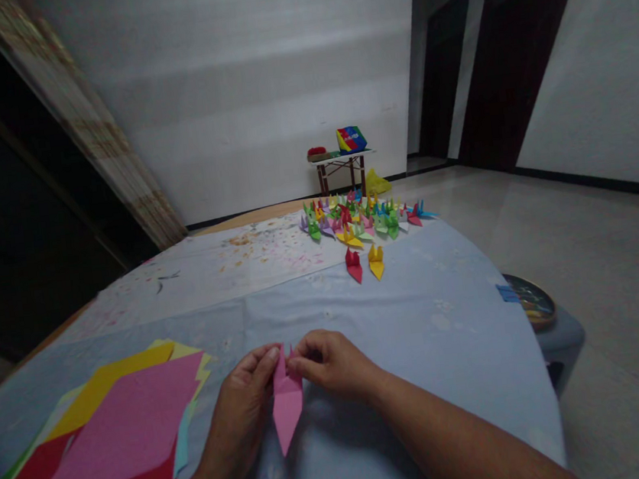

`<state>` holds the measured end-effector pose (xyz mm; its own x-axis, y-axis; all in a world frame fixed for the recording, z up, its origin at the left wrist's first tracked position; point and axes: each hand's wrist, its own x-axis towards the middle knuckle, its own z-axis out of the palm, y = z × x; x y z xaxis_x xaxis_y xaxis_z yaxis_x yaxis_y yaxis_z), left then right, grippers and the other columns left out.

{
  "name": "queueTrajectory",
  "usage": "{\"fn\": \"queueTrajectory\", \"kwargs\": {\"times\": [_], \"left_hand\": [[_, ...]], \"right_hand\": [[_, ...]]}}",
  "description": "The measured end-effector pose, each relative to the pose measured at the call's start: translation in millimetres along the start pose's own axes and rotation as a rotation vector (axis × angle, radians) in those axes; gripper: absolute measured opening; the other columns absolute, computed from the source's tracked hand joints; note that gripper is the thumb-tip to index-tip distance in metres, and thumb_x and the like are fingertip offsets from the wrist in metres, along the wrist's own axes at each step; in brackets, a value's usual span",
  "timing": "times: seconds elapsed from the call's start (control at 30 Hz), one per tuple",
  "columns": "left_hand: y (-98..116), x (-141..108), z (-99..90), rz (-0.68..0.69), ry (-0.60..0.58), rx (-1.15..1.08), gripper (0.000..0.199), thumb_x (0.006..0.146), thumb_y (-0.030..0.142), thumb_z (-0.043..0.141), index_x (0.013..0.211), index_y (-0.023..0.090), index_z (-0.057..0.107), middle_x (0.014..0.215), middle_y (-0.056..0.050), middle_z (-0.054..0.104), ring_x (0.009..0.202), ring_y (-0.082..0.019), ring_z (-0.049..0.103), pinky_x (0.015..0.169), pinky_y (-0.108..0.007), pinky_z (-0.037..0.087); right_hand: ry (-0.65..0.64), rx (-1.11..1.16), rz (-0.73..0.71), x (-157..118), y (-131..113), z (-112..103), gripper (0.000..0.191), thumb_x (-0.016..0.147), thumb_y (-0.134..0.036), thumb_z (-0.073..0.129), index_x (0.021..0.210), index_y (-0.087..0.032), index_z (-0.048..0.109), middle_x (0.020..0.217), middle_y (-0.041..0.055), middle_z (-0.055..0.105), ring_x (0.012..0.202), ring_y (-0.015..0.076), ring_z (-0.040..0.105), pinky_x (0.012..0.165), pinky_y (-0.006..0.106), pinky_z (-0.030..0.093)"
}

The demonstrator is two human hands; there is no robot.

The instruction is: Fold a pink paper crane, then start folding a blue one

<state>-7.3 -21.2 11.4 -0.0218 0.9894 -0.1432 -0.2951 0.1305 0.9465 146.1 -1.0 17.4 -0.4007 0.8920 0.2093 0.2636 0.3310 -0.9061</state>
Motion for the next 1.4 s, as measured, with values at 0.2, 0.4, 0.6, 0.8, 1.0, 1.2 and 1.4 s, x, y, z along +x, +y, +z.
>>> {"fn": "queueTrajectory", "kwargs": {"times": [0.2,0.4,0.6,0.8,1.0,1.2,1.4], "left_hand": [[3.3,-1.5,1.8,-0.042,-0.048,-0.022,0.024,0.067,0.037,0.068,0.073,0.014,0.063,0.061,0.000,0.063,0.055,-0.011,0.054,0.056,-0.021,0.042],[5.8,-2.9,3.2,-0.093,-0.078,-0.082,0.021,0.067,0.033,0.068,0.070,0.013,0.061,0.058,0.001,0.059,0.050,-0.008,0.050,0.052,-0.019,0.039],[3.0,-0.6,1.4,-0.110,-0.041,-0.077,0.023,0.065,0.032,0.070,0.068,0.013,0.059,0.053,0.003,0.057,0.046,-0.007,0.048,0.049,-0.019,0.038],[7.3,-4.8,3.9,-0.018,-0.031,0.037,0.030,0.070,0.040,0.064,0.083,0.013,0.063,0.066,-0.002,0.064,0.059,-0.014,0.057,0.057,-0.023,0.043],[8.4,-7.1,7.2,-0.054,-0.075,0.200,0.036,0.062,0.042,0.069,0.082,0.013,0.066,0.064,-0.002,0.065,0.054,-0.013,0.054,0.052,-0.021,0.040],[4.7,-6.8,6.5,-0.068,-0.067,0.195,0.030,0.060,0.037,0.073,0.077,0.013,0.068,0.061,-0.001,0.065,0.054,-0.012,0.054,0.052,-0.020,0.039],[-3.1,-4.7,4.9,-0.130,-0.108,0.089,0.030,0.062,0.037,0.072,0.080,0.013,0.067,0.059,0.000,0.064,0.053,-0.012,0.054,0.053,-0.020,0.040]], "right_hand": [[-0.010,0.009,0.018,-0.9,-0.4,0.8,0.014,0.076,-0.025,0.056,0.072,-0.014,0.063,0.064,-0.0001,0.057,0.058,0.0090,0.048,0.056,0.020,0.038],[-0.019,0.008,0.006,-1.3,-0.1,1.6,0.014,0.076,-0.025,0.056,0.072,-0.013,0.063,0.065,0.0004,0.057,0.059,0.0090,0.048,0.058,0.021,0.039],[-0.015,0.048,0.013,-2.5,-2.7,2.5,0.015,0.075,-0.027,0.057,0.070,-0.013,0.062,0.062,-0.0007,0.056,0.056,0.0083,0.046,0.056,0.020,0.038],[0.046,0.051,0.039,-0.6,-1.0,1.0,0.014,0.074,-0.026,0.057,0.067,-0.014,0.059,0.059,-0.0015,0.054,0.054,0.0078,0.045,0.052,0.019,0.036],[0.167,0.032,0.061,2.8,1.2,-3.1,0.016,0.072,-0.028,0.057,0.063,-0.015,0.056,0.056,-0.0020,0.053,0.053,0.0078,0.044,0.049,0.018,0.034],[0.182,0.218,0.148,5.7,4.7,-3.1,0.022,0.068,-0.034,0.061,0.060,-0.014,0.053,0.053,-0.0034,0.049,0.049,0.0065,0.039,0.047,0.019,0.032],[0.132,0.299,0.176,7.2,6.5,-4.4,0.030,0.067,-0.042,0.063,0.061,-0.014,0.055,0.055,-0.0034,0.049,0.049,0.0066,0.039,0.049,0.020,0.031]]}}
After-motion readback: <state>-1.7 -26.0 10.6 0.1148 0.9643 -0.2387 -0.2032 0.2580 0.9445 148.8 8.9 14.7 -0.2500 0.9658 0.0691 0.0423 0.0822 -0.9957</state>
